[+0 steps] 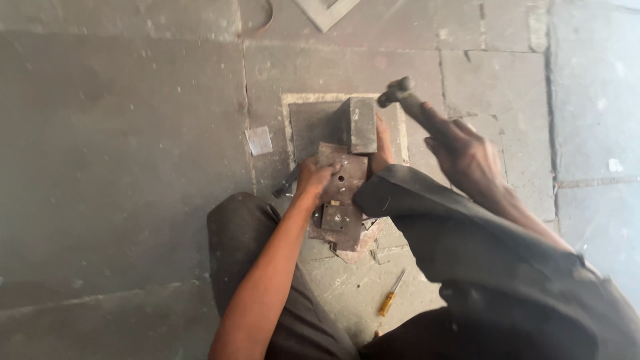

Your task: The person holds metal plates on a stone floor and uses a hammer to drive metal pins into holes, assembling the metal components while working alongside another person.

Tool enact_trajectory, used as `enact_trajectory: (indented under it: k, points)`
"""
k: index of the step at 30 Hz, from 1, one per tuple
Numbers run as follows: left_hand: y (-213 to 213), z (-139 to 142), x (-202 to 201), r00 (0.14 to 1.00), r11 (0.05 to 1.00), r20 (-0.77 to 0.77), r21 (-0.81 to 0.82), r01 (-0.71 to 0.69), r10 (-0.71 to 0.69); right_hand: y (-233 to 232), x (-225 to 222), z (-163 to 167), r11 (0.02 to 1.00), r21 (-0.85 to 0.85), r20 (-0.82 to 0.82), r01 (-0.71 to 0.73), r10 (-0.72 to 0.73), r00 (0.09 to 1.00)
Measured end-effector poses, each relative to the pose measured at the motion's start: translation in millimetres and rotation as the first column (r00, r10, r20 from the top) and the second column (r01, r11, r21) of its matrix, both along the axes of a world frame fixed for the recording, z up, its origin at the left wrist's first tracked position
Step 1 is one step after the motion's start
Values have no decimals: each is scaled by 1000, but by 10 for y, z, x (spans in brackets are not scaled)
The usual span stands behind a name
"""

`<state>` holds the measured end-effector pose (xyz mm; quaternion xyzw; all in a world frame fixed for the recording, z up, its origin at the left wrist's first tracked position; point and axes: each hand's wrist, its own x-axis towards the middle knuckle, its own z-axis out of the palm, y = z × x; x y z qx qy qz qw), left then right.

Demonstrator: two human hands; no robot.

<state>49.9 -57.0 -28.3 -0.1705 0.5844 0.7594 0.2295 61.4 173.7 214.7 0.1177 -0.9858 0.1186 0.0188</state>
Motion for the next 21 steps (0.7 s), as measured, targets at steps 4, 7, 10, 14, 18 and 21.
enact_trajectory:
  k: [4, 7, 10, 14, 18, 21]
  points:
    - [-193, 185, 2, 1000, 995, 0, -94, 30, -30, 182, 392, 630, 983, -123, -8, 137, -139, 990]
    - [-19, 357, -143, 997, 953, -51, -302, 39, -57, 203, 499, 786, 840, -167, 293, 516, -458, 839]
    - [303, 458, -358, 972, 703, -67, -702, 115, -225, 168, 491, 680, 745, -250, 424, 618, -490, 762]
    - [561, 483, -397, 961, 668, -97, -736, 106, -260, 183, 421, 547, 948, -239, -252, -212, 150, 956]
    - [631, 518, -393, 967, 680, -25, -716, 160, -254, 175, 211, 477, 977, 212, 179, -32, -7, 984]
    - [675, 577, -392, 969, 681, -55, -721, 129, -241, 217, 52, 329, 928, 348, 184, -135, 74, 980]
